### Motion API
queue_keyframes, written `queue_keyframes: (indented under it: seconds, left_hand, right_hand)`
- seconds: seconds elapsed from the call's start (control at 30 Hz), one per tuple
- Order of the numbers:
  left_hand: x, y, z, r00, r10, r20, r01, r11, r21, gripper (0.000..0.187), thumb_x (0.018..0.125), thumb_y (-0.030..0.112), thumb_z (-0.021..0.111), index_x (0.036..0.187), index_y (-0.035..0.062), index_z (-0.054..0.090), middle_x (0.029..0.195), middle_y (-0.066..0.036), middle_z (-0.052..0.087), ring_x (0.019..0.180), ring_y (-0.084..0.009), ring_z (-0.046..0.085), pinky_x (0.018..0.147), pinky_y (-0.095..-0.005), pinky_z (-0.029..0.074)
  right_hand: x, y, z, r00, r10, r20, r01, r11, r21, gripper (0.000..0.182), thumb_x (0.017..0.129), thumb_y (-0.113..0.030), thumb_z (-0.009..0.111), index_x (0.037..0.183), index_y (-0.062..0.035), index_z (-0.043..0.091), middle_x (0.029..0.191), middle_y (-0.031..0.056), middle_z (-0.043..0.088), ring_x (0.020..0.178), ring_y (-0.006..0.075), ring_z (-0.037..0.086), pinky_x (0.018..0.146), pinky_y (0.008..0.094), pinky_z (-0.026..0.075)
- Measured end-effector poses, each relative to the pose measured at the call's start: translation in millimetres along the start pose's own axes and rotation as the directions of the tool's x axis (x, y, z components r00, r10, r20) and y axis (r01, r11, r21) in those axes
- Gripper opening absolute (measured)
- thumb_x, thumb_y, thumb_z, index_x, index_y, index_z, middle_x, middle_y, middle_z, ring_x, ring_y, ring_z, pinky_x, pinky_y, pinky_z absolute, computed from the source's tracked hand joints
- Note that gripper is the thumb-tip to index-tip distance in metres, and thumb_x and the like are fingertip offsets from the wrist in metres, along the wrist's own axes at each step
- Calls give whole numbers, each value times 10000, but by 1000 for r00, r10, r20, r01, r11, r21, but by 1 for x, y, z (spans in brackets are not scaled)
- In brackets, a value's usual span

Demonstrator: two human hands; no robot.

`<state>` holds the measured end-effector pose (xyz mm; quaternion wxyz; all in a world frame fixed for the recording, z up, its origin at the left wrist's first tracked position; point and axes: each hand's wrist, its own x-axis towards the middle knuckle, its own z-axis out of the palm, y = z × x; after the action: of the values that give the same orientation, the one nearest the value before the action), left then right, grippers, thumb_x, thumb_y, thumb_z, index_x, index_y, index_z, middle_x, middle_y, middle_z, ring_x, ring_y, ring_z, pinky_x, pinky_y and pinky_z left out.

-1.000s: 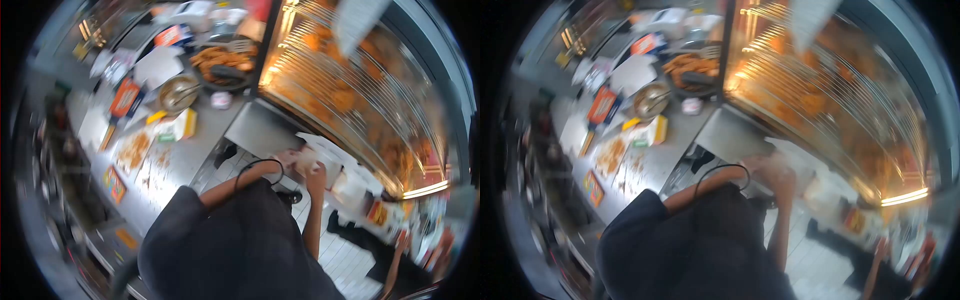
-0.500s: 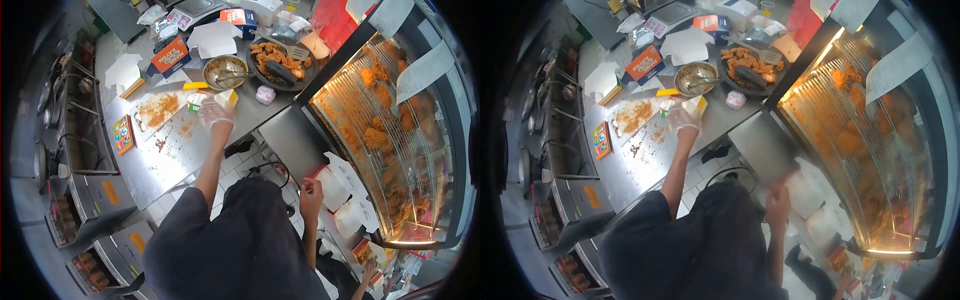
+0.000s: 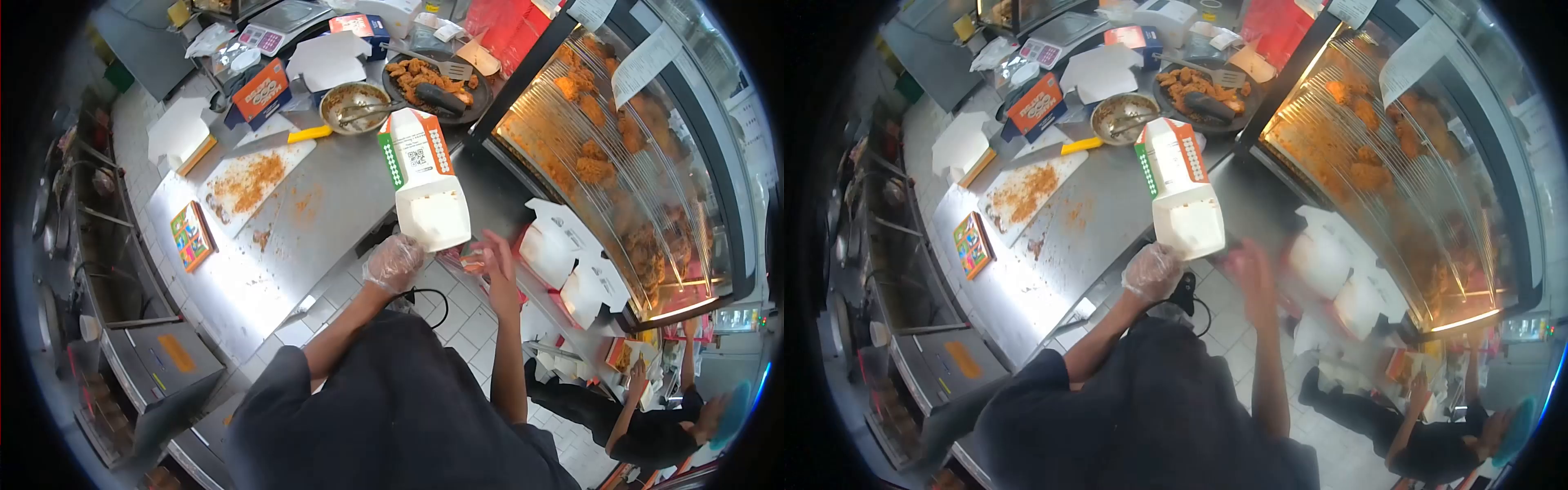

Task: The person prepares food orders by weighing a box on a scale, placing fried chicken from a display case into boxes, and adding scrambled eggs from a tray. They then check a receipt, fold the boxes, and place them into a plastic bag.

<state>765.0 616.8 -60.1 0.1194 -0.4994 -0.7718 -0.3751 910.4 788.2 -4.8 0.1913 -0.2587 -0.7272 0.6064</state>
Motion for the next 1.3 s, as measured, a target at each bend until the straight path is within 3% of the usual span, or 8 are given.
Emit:
queue_keyframes:
  seconds: [0.13, 0.3, 0.53, 0.73, 0.87, 1.03, 1.1, 1.3]
  left_hand:
    - [-54, 24, -58, 947, 156, 282, -72, 955, -288, 235, 693, 84, 726, 901, 109, 620, 855, -111, 633, 799, -318, 638, 600, -442, 497]
    - [-152, 29, -129, 998, 7, 70, -8, 1000, 22, 347, 734, 103, 730, 1071, 127, 649, 1147, -89, 625, 1019, -328, 603, 809, -459, 490]
    - [-283, -17, -252, 981, -180, -68, 167, 973, -156, 386, 823, 238, 695, 1192, 154, 622, 1231, -102, 587, 1131, -328, 553, 910, -424, 498]
    - [-400, -109, -364, 854, -516, -67, 501, 851, -159, 384, 839, 202, 676, 1217, 181, 613, 1085, -130, 617, 984, -325, 607, 820, -429, 526]
    - [-456, -192, -456, 809, -521, 272, 546, 838, -21, 488, 905, 327, 598, 1350, 154, 499, 1126, -151, 598, 1032, -346, 580, 913, -438, 475]
    - [-467, -269, -569, 706, -622, 338, 707, 602, -371, 999, 828, 673, 554, 1513, 69, 146, 1407, -237, 414, 1199, -379, 495, 1035, -437, 393]
    - [-470, -313, -562, 744, -631, 219, 649, 604, -462, 1148, 747, 776, 532, 1517, 46, 94, 1489, -239, 306, 1284, -409, 424, 1093, -431, 337]
    - [-454, -429, -548, 617, -771, 157, 771, 552, -316, 1038, 801, 231, 750, 1504, 14, 18, 1466, -289, 316, 1336, -418, 381, 1112, -414, 325]
  right_hand:
    - [-36, -19, 32, 991, -91, 103, 83, 994, 73, 485, 974, -244, 522, 1410, -68, 401, 1077, 91, 583, 963, 139, 577, 816, 256, 464]
    - [-86, -11, 109, 961, -70, 267, 54, 996, 65, 510, 860, -92, 566, 1351, -14, 452, 1316, 151, 500, 1269, 243, 438, 1066, 371, 334]
    - [-184, 10, 208, 977, -210, 19, 189, 830, -524, 598, 723, 131, 481, 1307, 30, 405, 1236, 203, 537, 1171, 277, 546, 1019, 337, 410]
    - [-250, 13, 264, 754, -654, -57, 304, 424, -853, 436, 574, 106, 565, 1001, 15, 553, 996, 184, 537, 979, 380, 510, 887, 442, 378]
    - [-236, -16, 380, 473, -800, -368, 348, 554, -757, 327, 761, 2, 673, 1061, 26, 547, 987, 150, 557, 973, 326, 524, 922, 420, 390]
    - [-202, -3, 468, 876, -282, -391, 270, 959, -87, 364, 938, -240, 597, 1168, 36, 540, 1113, 114, 584, 976, 213, 551, 929, 369, 434]
    - [-194, -7, 505, 853, -338, -398, 229, 927, -297, 379, 942, -261, 596, 1174, 35, 547, 1120, 118, 592, 980, 214, 557, 924, 368, 438]
    - [-132, -35, 669, 927, 158, -339, -225, 960, -169, 423, 957, -322, 580, 1190, 31, 571, 1130, 138, 624, 1027, 224, 583, 922, 358, 447]
